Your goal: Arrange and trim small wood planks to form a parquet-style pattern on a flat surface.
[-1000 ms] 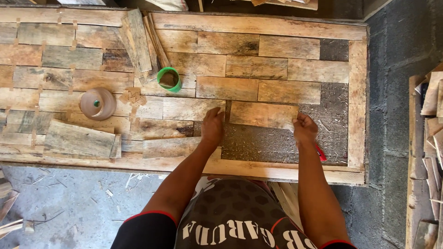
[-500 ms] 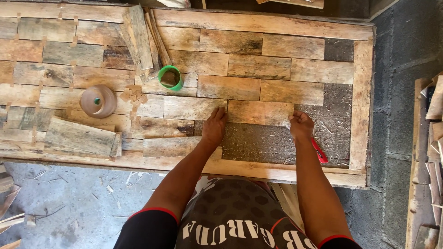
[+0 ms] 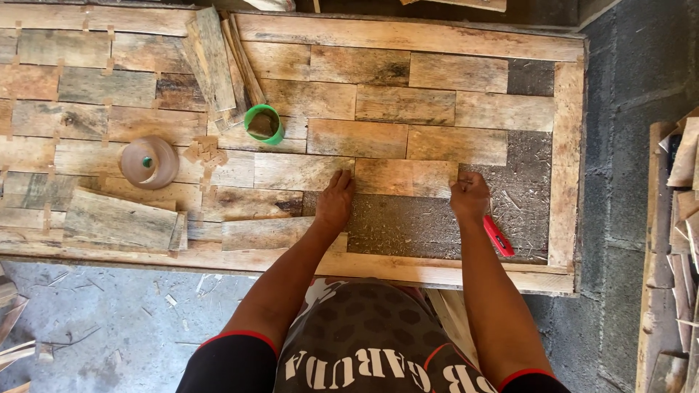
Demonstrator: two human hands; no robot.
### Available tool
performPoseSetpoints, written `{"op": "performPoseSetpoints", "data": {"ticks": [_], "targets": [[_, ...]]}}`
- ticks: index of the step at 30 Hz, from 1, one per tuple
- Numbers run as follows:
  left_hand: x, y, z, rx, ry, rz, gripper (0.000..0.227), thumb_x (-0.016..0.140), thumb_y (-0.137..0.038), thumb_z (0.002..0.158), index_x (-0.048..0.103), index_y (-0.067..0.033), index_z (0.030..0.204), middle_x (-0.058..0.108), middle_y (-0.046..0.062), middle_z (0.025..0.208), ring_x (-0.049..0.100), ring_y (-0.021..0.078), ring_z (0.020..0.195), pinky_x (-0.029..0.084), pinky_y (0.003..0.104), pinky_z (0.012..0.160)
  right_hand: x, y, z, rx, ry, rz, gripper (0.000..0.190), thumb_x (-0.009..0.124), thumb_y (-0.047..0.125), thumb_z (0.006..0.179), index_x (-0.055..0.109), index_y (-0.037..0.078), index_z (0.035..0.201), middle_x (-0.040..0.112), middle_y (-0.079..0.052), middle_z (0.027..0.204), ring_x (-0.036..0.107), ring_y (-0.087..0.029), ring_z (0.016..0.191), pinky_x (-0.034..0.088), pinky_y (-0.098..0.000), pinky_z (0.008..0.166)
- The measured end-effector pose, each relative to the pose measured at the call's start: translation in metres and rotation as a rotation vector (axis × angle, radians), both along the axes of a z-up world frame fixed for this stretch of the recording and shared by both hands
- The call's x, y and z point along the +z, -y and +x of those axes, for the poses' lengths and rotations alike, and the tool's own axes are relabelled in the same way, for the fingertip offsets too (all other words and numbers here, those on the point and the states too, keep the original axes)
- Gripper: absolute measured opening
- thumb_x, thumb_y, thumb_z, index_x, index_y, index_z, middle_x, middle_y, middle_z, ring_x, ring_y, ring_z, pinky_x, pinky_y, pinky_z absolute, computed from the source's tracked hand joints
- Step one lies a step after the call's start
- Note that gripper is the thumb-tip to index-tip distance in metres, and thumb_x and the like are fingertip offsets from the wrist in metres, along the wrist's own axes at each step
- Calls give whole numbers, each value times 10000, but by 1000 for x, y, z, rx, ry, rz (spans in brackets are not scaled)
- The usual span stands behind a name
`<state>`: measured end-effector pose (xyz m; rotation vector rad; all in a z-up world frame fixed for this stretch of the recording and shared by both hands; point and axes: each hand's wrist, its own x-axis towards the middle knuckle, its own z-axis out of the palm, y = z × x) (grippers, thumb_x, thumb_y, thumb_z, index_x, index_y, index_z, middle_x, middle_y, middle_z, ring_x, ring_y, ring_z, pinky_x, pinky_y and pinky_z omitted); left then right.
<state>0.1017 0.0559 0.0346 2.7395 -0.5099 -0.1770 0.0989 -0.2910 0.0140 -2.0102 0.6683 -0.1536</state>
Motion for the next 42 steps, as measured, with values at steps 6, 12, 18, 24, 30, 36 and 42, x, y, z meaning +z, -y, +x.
{"op": "performPoseSetpoints", "data": {"ticks": [6, 12, 18, 24, 30, 36, 42], "targets": [[11, 3, 2, -8, -64, 70, 518, 600, 30, 850, 581, -11, 1366, 424, 133, 1546, 364, 335, 1485, 535, 407, 1043, 31, -17, -2, 65, -184, -350, 240, 817, 227, 903, 732, 76, 1069, 770, -97, 1016, 739, -239, 901, 576, -391, 814], [13, 2, 3, -53, -79, 105, 563, 599, 13, 837, 545, 15, 1397, 392, 168, 1551, 340, 354, 1481, 515, 405, 1061, 28, -16, -1, 123, -190, -462, 288, 808, 270, 878, 762, 90, 1098, 762, -138, 1064, 736, -313, 957, 565, -439, 862], [2, 0, 3, -91, -34, 115, 541, 587, -17, 873, 536, 41, 1408, 394, 194, 1553, 346, 375, 1484, 513, 408, 1082, 43, -24, 3, 177, -300, -536, 319, 778, 339, 917, 776, 100, 1127, 712, -201, 1123, 690, -379, 1035, 543, -494, 894], [7, 0, 4, -120, -11, 134, 541, 594, -27, 859, 533, 71, 1387, 401, 222, 1517, 366, 397, 1451, 521, 411, 1051, 33, -18, 2, 235, -313, -581, 323, 763, 297, 898, 775, 101, 1155, 689, -219, 1163, 664, -396, 1077, 528, -502, 934], [15, -1, 7, -143, 16, 115, 479, 607, -24, 856, 569, 91, 1319, 439, 233, 1481, 411, 407, 1426, 560, 404, 1011, 32, -16, 2, 279, -275, -602, 336, 775, 288, 889, 772, 80, 1153, 679, -231, 1174, 655, -403, 1092, 516, -494, 949], [12, -6, 15, -136, 36, 74, 375, 627, -17, 862, 621, 35, 1233, 510, 193, 1424, 477, 382, 1371, 601, 423, 923, 50, -20, 1, 273, -305, -525, 350, 774, 268, 899, 752, 61, 1180, 681, -224, 1163, 662, -402, 1069, 520, -498, 931], [17, -8, 15, -120, 49, 22, 328, 643, -28, 869, 637, -7, 1196, 556, 142, 1348, 510, 345, 1340, 616, 416, 878, 31, -9, 1, 262, -198, -499, 302, 775, 215, 894, 755, 36, 1137, 744, -201, 1051, 711, -373, 984, 550, -468, 905]]}}
